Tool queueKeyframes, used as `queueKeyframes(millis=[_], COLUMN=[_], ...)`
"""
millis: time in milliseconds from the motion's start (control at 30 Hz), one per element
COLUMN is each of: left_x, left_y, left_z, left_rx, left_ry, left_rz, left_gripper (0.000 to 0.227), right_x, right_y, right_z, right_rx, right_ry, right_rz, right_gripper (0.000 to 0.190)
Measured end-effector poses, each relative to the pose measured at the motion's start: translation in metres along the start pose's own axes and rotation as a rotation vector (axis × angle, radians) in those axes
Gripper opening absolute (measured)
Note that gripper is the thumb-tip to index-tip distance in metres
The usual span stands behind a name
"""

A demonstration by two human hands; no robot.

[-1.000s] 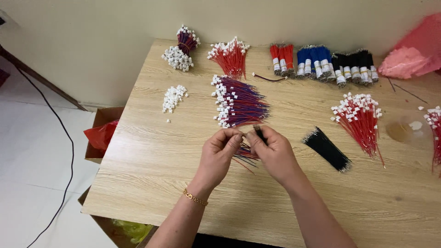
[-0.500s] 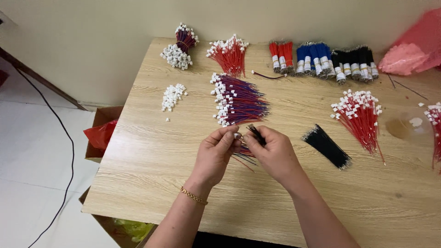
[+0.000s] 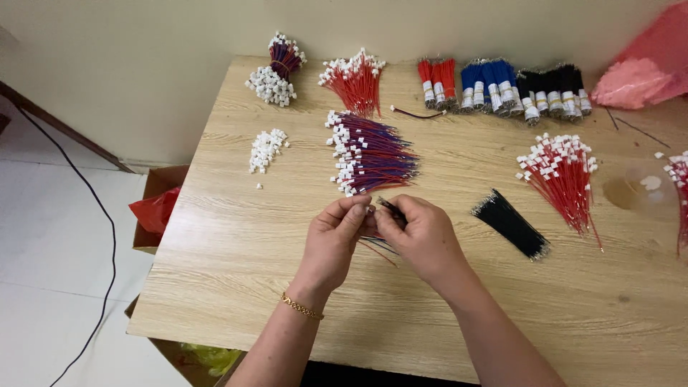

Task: Sorting and bundling small wire cables by aligning their connectors.

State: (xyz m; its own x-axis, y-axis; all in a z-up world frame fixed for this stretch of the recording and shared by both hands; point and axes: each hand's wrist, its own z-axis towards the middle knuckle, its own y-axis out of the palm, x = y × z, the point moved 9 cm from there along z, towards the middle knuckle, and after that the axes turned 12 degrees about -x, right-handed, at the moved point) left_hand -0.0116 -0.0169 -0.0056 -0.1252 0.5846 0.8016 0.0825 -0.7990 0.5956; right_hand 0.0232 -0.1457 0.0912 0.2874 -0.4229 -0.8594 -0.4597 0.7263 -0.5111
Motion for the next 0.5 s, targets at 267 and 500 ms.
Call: queueKeyframes(millis=[267, 500], left_x=[-0.01, 0.033], left_y=[-0.013, -0.013], left_z=[0.001, -0.002], left_rx=[0.013, 0.047], left_ry=[0.016, 0.104], left_rz=[0.142, 0.958], left_gripper=[0.015, 0.012], right_x=[0.018, 0.06], right_y=[0.013, 0.012], right_z=[0.008, 0.022], right_rx=[-0.059, -0.027], right_ry=[0.021, 0.043], right_rz=[-0.059, 0.12], right_gripper=[0.015, 0.03])
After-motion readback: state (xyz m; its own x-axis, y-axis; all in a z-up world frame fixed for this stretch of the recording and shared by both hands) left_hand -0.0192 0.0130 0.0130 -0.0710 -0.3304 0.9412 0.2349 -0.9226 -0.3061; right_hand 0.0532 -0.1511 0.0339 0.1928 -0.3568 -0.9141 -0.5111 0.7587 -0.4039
